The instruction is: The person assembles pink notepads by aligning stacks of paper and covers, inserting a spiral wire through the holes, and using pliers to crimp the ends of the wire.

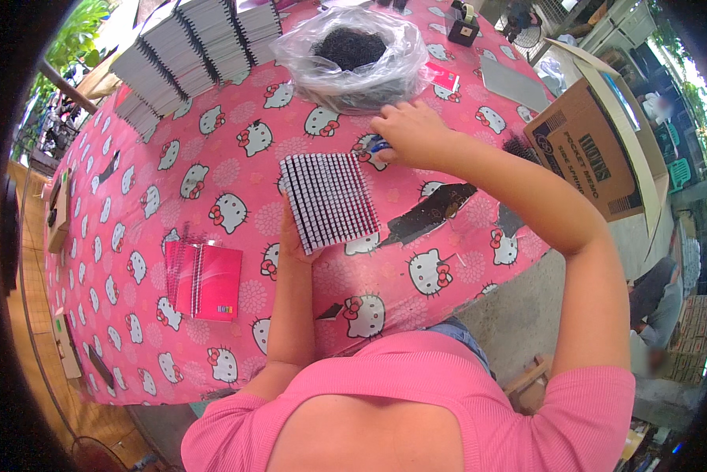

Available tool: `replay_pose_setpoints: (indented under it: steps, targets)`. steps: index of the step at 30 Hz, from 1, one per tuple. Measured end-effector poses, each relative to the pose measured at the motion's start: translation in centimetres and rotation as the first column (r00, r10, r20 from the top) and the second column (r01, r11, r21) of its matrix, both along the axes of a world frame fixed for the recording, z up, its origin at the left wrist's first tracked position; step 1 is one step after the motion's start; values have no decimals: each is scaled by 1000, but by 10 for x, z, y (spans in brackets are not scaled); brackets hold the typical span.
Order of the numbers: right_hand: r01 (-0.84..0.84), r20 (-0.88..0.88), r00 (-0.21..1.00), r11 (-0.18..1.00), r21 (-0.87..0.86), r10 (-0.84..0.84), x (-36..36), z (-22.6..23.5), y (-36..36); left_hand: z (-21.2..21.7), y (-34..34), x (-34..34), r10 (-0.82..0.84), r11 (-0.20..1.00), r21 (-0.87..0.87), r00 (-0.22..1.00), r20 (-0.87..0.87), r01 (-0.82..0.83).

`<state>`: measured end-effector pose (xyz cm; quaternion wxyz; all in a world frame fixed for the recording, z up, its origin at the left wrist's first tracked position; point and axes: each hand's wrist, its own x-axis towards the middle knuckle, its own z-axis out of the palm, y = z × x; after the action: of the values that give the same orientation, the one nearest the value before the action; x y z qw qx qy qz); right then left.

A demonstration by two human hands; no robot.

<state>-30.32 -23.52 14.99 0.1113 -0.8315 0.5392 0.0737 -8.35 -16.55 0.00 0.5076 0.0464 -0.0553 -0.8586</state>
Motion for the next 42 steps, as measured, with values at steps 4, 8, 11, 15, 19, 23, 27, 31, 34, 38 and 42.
replay_pose_setpoints:
  steps: [4, 8, 11, 15, 19, 23, 27, 31, 34, 38, 42]
  targets:
    - [-366, -174, 931, 819, -443, 322, -4, -3, -4, 4, 0, -2, 4, 1000, -6, 1000, 1, -4]
    - [-376, -152, 927, 829, -414, 344, 1, -5, -7, 1, 0, 0, 8, 1000, -13, 1000, 1, -8]
    - [-294, -78, 956, 911, -289, 284, 3, -5, -9, 1, 0, 0, -11, 1000, -10, 1000, 1, 11]
    - [-382, -147, 924, 847, -370, 353, 5, 4, -10, 3, 0, -1, 9, 1000, 0, 999, 31, -10]
    - [-469, -225, 883, 787, -401, 411, 6, 5, -13, 0, 0, -1, 13, 999, 32, 995, 94, -16]
    - [-284, -99, 958, 943, -175, 270, 11, 9, -11, 2, 0, -1, 20, 999, 29, 996, 90, -23]
    - [106, -69, 994, 927, 360, -87, 18, 21, -20, 0, 0, 0, 21, 999, 30, 993, 115, -24]
    - [232, 86, 954, 890, 393, -286, 10, 6, -8, 3, -1, -2, 28, 999, 28, 993, 114, -31]
    - [-197, -38, 980, 953, -233, 193, 2, 2, -6, 3, -1, -2, 26, 999, 27, 993, 116, -30]
    - [-453, -238, 892, 767, -455, 385, 7, 3, -8, 3, -1, -1, 26, 999, 35, 994, 104, -30]
    - [-450, -209, 893, 805, -387, 399, 10, 1, -11, 3, -1, -2, 20, 999, 26, 996, 83, -22]
